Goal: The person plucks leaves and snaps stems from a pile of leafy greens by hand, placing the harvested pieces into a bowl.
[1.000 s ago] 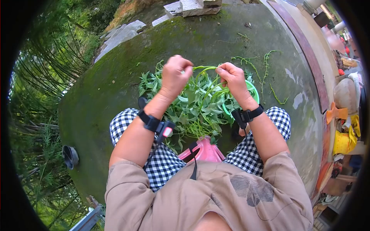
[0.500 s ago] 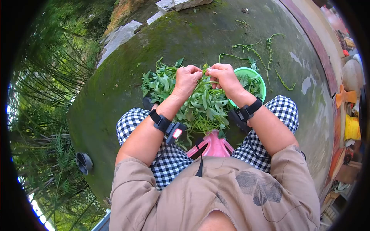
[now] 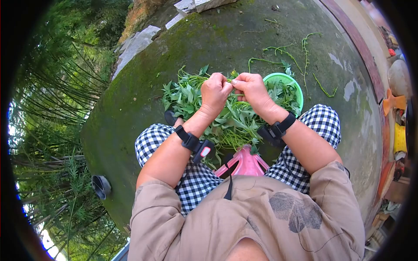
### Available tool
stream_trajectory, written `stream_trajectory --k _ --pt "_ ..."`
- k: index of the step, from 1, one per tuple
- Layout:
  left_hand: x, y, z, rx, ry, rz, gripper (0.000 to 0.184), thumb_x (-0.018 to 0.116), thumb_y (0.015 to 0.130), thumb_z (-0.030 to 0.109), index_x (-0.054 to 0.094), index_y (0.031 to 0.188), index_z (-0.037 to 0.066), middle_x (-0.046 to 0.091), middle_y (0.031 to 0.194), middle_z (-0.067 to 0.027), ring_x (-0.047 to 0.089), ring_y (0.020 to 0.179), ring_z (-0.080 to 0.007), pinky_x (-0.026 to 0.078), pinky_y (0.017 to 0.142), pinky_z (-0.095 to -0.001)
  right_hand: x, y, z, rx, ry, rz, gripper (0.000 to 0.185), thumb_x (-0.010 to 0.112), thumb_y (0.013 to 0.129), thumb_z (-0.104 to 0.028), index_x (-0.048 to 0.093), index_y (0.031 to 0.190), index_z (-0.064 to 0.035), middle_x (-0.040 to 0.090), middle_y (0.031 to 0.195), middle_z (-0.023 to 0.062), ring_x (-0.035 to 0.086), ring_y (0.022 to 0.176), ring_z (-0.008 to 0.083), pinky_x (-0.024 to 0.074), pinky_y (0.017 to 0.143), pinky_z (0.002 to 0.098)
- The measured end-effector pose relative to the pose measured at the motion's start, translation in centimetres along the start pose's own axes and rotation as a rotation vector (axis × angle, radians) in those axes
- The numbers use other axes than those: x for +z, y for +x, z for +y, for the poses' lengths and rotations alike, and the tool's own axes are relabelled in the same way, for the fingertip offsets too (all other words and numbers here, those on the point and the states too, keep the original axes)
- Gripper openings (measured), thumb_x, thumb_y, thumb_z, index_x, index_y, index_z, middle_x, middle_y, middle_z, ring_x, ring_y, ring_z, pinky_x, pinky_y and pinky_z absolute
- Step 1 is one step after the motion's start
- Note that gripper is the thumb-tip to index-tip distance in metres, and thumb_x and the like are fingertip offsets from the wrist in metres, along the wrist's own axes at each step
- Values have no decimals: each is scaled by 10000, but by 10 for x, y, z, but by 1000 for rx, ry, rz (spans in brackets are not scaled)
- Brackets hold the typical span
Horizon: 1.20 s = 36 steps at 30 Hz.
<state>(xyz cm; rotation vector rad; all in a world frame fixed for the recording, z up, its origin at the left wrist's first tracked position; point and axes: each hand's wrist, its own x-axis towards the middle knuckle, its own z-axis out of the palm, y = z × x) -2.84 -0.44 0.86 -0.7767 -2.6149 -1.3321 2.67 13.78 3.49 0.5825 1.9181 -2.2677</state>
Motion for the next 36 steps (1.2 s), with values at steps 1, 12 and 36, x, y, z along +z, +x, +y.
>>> stream_trajectory --k 1,12,36 --pt "0 0 -1 -66 -51 -3 111 626 785 101 579 772 2 576 660 -123 577 598 -226 465 570 -361 3 -2 0 10 19 7 187 635 891 -186 643 817 -14 578 681 1 539 586 71 461 499 228" --pt "-14 3 -2 -759 -910 -96 120 569 815 82 561 697 57 505 592 -6 416 441 -79 293 386 -242 10 -2 5 41 12 -37 159 633 903 -164 631 827 -24 557 669 -15 526 579 62 456 495 219" --pt "-67 41 -28 -482 -829 273 144 576 951 132 626 978 0 627 754 -59 595 559 -128 450 441 -243 -5 5 25 72 -106 1 133 609 917 -140 644 839 -38 575 683 -5 519 571 57 437 493 196"
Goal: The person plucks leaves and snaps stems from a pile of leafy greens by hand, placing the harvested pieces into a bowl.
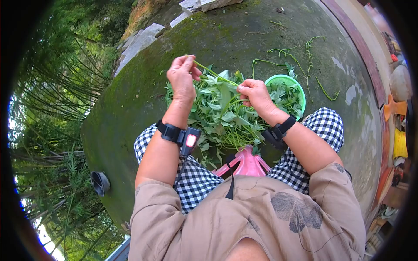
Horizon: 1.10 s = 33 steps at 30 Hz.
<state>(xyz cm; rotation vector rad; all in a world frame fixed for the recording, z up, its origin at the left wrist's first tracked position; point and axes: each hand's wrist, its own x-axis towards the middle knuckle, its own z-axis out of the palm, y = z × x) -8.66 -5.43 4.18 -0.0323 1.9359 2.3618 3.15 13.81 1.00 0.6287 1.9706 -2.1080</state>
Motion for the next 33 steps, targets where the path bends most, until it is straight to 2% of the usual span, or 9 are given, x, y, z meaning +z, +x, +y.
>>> stream_trajectory --k 6,9,10,13,14,17,25,31,33 --pt "-30 21 25 85 -57 81 180 471 1002 127 550 1071 -20 663 871 -145 692 699 -243 524 476 -290 -11 15 56 56 -217 29 178 666 837 -165 666 823 13 620 634 86 595 566 169 478 504 337" --pt "-34 21 40 149 -136 136 166 462 1005 113 554 1034 -22 656 851 -149 684 667 -227 524 452 -277 -15 15 80 33 -526 -79 214 679 810 -188 676 845 23 658 678 151 641 637 267 510 610 406" --pt "-36 22 41 170 -141 146 179 446 1013 118 551 1038 -25 654 858 -153 682 662 -231 529 460 -279 -14 11 81 110 -610 -132 216 678 782 -187 691 858 15 692 799 191 662 724 347 514 709 451" --pt "-30 18 40 146 -129 78 180 449 1013 121 549 1041 -25 653 857 -147 680 658 -226 531 463 -284 -1 1 64 -129 -1169 -87 183 660 767 -155 682 882 -14 687 870 174 664 784 352 511 723 461" --pt "-25 16 36 143 -98 56 173 456 1010 119 547 1043 -26 653 854 -141 678 654 -220 535 472 -284 -1 1 61 -516 -1134 116 169 637 777 -149 660 911 -48 660 919 157 649 834 364 506 745 478" --pt "-6 4 24 94 -50 -65 193 453 1014 133 535 1071 -32 655 891 -161 686 704 -240 540 522 -293 0 4 3 -745 -643 193 117 644 837 -198 655 890 -94 649 893 98 652 804 304 515 696 408" --pt "33 -28 -1 -197 -154 -331 199 486 999 125 547 1068 -51 655 930 -181 692 742 -272 562 575 -310 5 7 -33 -517 -501 137 256 703 801 -298 678 862 -51 678 800 131 661 742 296 497 645 399" --pt "32 -17 -4 -322 -325 -428 190 501 982 97 540 1090 -55 648 934 -189 684 773 -274 572 608 -322 -9 17 -28 -435 -418 -15 276 697 797 -290 696 877 -26 678 767 142 656 720 271 491 654 378" --pt "37 -19 0 -329 -176 -335 192 564 938 69 558 1091 -47 645 925 -157 672 757 -236 557 616 -308 -13 15 -27 -380 -413 -88 275 690 797 -275 698 892 -18 678 773 149 652 724 269 490 668 377"
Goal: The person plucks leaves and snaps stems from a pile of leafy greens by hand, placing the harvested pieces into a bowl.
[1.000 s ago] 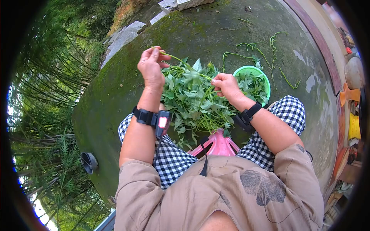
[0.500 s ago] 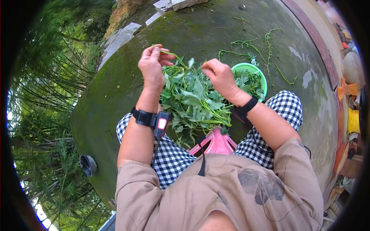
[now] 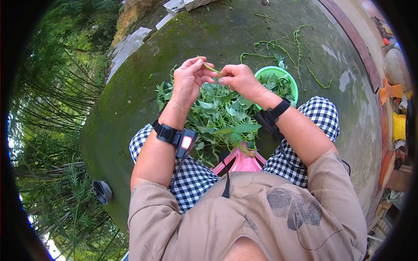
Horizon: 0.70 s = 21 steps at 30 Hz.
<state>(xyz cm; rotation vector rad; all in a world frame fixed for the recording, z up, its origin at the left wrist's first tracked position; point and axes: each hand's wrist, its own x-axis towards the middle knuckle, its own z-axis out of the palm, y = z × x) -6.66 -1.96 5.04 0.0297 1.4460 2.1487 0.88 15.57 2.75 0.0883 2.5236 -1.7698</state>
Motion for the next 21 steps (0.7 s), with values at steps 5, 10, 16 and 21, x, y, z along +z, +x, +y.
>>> stream_trajectory --k 5,10,16,21 --pt "-1 1 -7 744 1128 251 257 722 744 -9 671 990 43 596 817 -26 618 665 -136 486 598 -270 -6 -3 7 105 -226 15 273 681 798 -283 714 891 -28 681 801 159 654 750 313 496 699 417" --pt "7 -11 -26 781 1403 -201 108 700 785 72 658 884 57 574 806 -80 621 676 -253 498 593 -346 -5 -10 9 46 -384 -3 255 692 792 -289 714 873 -49 681 797 155 652 755 328 499 694 427" --pt "5 -10 -39 660 1373 -239 95 691 817 115 631 840 45 615 823 -96 630 719 -280 491 597 -373 -14 -20 -8 19 -436 20 202 699 771 -248 692 888 -84 688 829 118 657 835 332 511 720 444" --pt "4 -10 -51 572 1044 -228 84 675 843 96 643 873 25 614 710 -63 597 615 -170 458 543 -308 -9 -25 0 -240 -536 158 173 696 763 -223 657 831 -69 679 813 111 650 809 340 509 693 452"
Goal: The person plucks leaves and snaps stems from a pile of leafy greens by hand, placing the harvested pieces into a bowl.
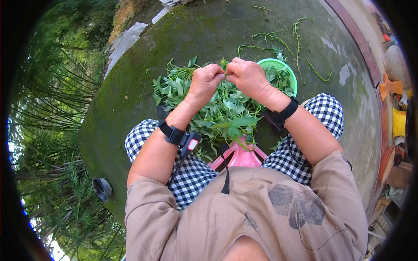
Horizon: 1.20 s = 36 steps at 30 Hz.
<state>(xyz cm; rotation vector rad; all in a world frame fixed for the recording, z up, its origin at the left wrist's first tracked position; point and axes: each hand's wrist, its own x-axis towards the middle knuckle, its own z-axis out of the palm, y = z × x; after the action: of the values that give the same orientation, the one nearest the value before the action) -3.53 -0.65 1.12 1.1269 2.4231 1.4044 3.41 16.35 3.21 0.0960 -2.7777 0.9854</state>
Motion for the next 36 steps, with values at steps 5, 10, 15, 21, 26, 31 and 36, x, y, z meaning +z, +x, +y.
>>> stream_trajectory --k 5,10,15,21,26,31,36 --pt "7 -4 13 -555 -611 37 73 635 885 85 650 848 25 590 637 -14 511 502 -81 373 431 -231 10 -2 3 106 101 -25 183 702 764 -234 655 798 -60 667 771 129 647 756 341 499 656 443" --pt "6 -1 12 -730 -806 200 90 616 910 92 648 866 20 581 628 -8 487 462 -81 350 388 -226 12 -8 2 288 299 -179 189 717 744 -235 683 791 -55 672 758 139 653 722 319 498 652 415" --pt "-29 19 -22 -616 -889 339 168 582 959 157 600 1020 1 627 806 -74 626 692 -182 512 609 -304 19 -14 16 315 287 -235 186 726 722 -222 707 800 -54 686 776 135 658 732 307 504 675 404" --pt "-76 26 -20 -574 -1095 363 188 466 906 64 565 1045 -15 635 855 -122 652 772 -245 551 673 -361 0 -20 36 332 317 -217 201 723 725 -202 707 820 -25 688 752 130 660 713 267 500 665 380" --pt "-31 14 10 -641 -578 -35 203 592 856 130 664 1028 50 467 617 55 361 479 -32 264 420 -207 -4 -27 35 289 344 -226 145 701 773 -107 680 852 12 635 697 83 585 660 142 464 625 308" --pt "-6 2 21 -563 -441 -289 260 698 841 194 695 1075 81 455 599 84 359 505 -11 263 454 -199 -5 -29 31 194 331 -196 136 698 776 -102 687 860 5 636 687 82 585 649 135 464 609 310" --pt "7 3 9 -546 -440 -304 174 692 845 185 697 973 66 464 600 80 367 511 -17 272 465 -202 -2 -26 30 203 375 -156 170 704 754 -151 701 848 -11 662 702 120 631 641 212 491 612 340"
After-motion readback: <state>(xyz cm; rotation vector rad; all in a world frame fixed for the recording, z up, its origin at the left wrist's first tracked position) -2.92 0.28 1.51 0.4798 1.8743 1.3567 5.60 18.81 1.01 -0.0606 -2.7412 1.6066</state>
